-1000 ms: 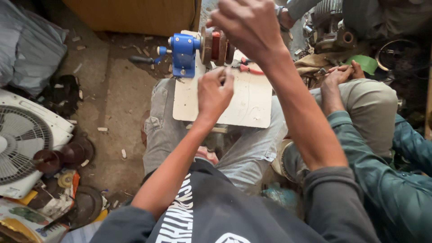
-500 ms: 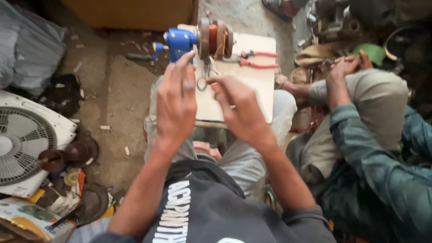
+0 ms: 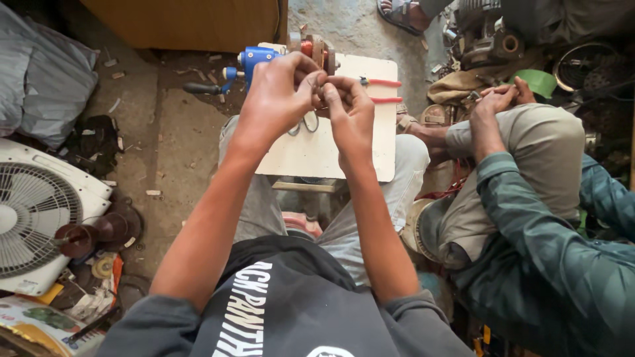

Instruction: The person uses a hand-cranked winding machine to wrap copper wire onto a cylindrical core. They rotate the crank with one hand while guiding the wire with the other, then cut the wire and coil it by hand.

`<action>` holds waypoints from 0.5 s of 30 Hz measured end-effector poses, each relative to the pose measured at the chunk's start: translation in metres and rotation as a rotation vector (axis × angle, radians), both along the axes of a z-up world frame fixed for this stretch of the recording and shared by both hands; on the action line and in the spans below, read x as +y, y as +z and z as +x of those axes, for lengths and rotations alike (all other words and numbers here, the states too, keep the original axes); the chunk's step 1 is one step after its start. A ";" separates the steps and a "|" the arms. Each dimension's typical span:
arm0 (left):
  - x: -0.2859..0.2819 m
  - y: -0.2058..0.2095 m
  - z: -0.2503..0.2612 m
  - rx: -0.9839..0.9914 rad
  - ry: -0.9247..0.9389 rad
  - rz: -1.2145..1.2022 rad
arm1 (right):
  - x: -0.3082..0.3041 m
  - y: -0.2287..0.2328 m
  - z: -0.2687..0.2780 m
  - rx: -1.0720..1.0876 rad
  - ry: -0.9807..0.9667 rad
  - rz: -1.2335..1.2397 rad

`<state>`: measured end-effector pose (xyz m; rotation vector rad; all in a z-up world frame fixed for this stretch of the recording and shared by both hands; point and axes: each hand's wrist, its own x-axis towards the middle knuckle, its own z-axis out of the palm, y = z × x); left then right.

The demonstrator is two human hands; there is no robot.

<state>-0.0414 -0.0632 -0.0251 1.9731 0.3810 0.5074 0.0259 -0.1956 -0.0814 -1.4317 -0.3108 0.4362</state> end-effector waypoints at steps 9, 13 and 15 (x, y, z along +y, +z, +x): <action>0.006 -0.012 -0.001 0.067 0.064 0.417 | -0.018 -0.026 0.020 0.133 0.083 0.049; -0.008 -0.013 -0.010 -0.124 0.058 0.496 | -0.013 -0.014 0.052 -0.468 -0.019 -0.386; -0.016 -0.017 -0.013 -0.163 0.049 0.455 | -0.006 0.004 0.066 -0.955 -0.021 -0.415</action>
